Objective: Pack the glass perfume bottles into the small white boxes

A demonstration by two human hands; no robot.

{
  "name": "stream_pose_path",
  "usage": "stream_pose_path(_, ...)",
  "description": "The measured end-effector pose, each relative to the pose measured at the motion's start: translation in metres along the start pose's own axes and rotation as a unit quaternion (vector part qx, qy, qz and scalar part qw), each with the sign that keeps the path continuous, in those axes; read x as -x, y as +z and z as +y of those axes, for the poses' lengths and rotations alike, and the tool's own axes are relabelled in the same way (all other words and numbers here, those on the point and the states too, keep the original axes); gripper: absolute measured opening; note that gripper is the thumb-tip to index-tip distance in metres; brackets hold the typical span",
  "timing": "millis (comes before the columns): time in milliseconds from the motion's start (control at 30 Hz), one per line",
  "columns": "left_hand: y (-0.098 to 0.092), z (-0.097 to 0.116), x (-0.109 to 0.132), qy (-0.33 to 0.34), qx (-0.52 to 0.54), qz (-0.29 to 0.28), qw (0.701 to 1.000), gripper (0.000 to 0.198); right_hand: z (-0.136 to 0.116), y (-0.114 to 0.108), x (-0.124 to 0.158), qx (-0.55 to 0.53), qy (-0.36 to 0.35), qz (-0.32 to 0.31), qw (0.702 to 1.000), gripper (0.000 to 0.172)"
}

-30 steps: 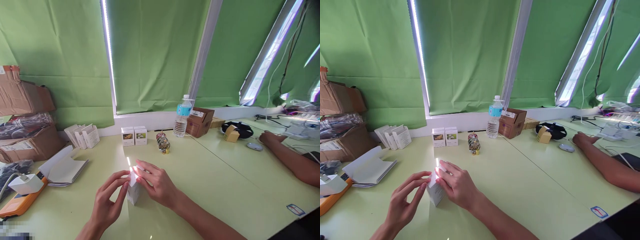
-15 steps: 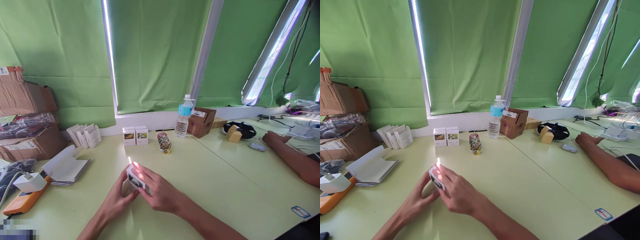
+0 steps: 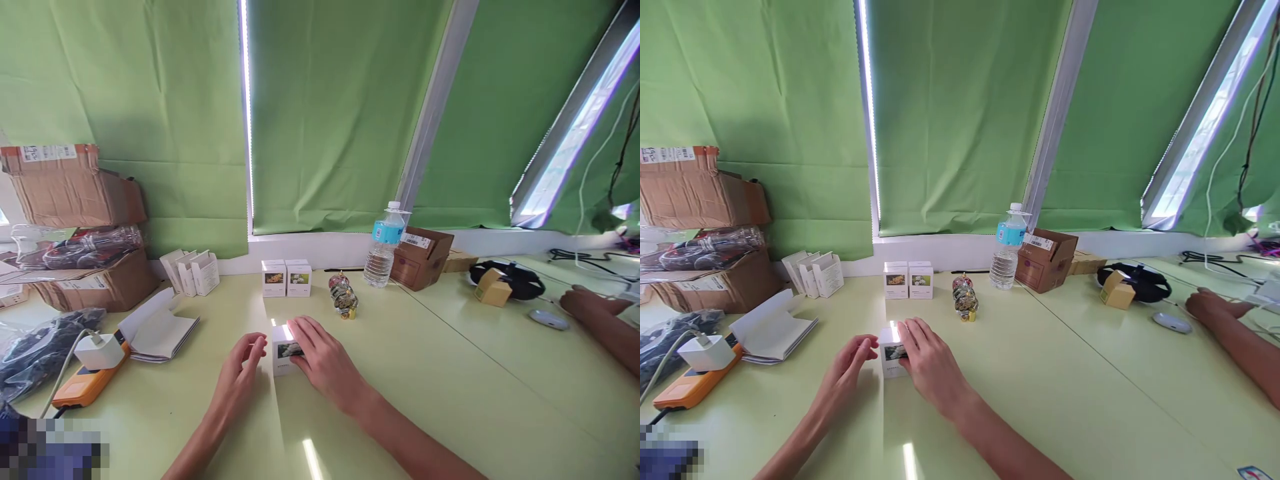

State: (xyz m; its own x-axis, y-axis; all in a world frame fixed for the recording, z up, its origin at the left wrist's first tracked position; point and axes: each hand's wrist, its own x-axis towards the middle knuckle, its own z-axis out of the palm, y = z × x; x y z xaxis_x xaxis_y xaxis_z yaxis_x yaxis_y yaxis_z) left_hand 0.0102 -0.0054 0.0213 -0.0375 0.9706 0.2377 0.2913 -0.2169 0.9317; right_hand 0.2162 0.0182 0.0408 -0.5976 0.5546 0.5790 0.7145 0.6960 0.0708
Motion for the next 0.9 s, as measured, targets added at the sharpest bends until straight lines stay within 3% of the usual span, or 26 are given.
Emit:
stream_pose_path(167,-0.007,-0.017,-0.009,-0.047,0.002,0.015,0.999,0.044,0.022,0.031,-0.037,0.027,-0.007,0.001,1.0,0.063)
stream_pose_path(500,-0.015,-0.029,-0.021,-0.052,0.036,0.005,0.998,0.046,0.05,0.094,-0.117,0.079,0.056,0.023,0.995,0.057)
stream_pose_path(733,-0.016,-0.032,-0.021,-0.044,0.026,-0.006,0.999,0.042,0.05,0.111,-0.132,0.087,0.084,0.041,0.992,0.053)
stream_pose_path(900,-0.016,-0.034,-0.026,-0.047,0.034,-0.012,0.998,0.042,0.05,0.103,-0.136,0.075,0.083,0.037,0.993,0.051)
